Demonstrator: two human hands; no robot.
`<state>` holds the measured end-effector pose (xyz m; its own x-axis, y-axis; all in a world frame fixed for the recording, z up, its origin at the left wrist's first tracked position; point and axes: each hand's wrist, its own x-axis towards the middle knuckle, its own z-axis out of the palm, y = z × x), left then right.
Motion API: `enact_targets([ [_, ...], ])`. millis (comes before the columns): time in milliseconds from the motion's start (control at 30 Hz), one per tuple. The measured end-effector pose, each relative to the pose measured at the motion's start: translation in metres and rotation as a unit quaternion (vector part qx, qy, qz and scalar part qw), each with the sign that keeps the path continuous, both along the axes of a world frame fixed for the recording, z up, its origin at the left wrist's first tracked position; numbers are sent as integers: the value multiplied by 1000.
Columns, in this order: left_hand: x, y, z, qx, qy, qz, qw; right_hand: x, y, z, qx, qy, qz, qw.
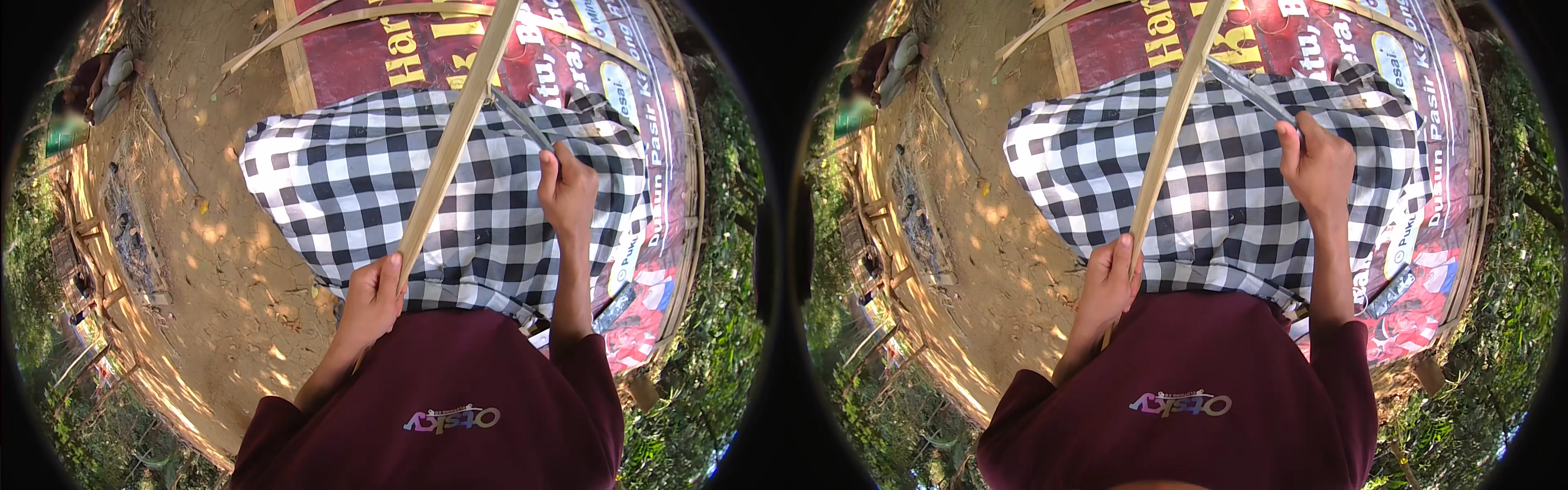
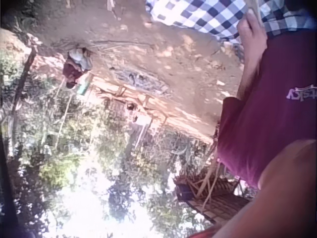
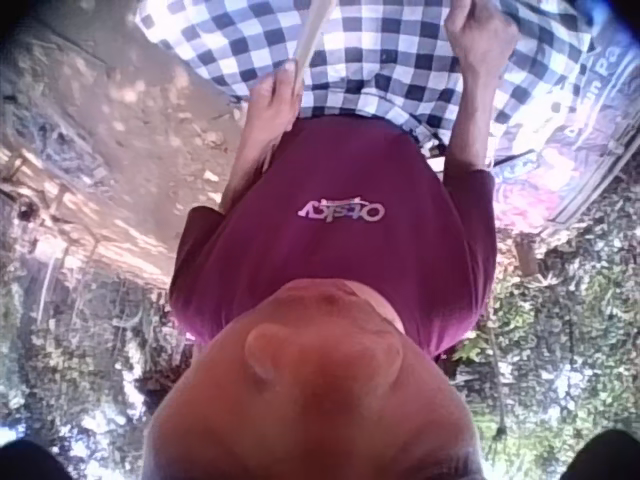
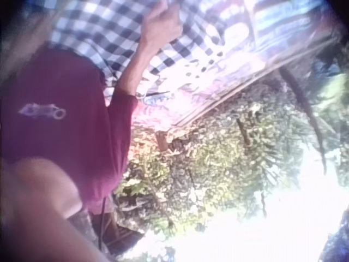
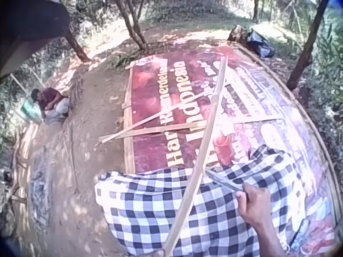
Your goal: The person uses a knife to shave and smooth several thin strips of bamboo while sitting on the ground.
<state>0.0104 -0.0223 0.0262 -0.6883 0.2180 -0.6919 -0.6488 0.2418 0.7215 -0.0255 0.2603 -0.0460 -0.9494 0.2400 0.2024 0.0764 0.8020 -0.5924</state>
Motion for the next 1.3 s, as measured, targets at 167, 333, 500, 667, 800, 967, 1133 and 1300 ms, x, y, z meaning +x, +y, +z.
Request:
enact_targets([
  [167, -11, 15, 1, -16, 16, -18, 1000, 10, -34, -15, -459, -60, 20, 886],
  [333, -15, 15, -6, -4, 7, 2, 1000, 33, -88, 6, -284, -54, 168, 942],
  [500, -7, 15, -12, -34, 56, -13, 998, 29, -93, 15, -87, 5, 209, 974],
  [667, -6, 17, -13, -29, 103, -22, 994, 20, -81, 22, -21, 46, 228, 972],
  [800, -5, 23, -7, -35, 136, -24, 990, 18, -75, 28, -52, 70, 203, 975],
  [967, -3, 25, -12, -43, 168, -36, 984, 16, -73, 25, -55, 35, 147, 987],
  [1133, -3, 24, -7, -77, 176, -63, 979, 16, -75, 17, -13, 88, 145, 985],
  [1300, -8, 31, -5, -48, 113, -45, 991, 2, -56, 3, 103, 128, 110, 980],
])
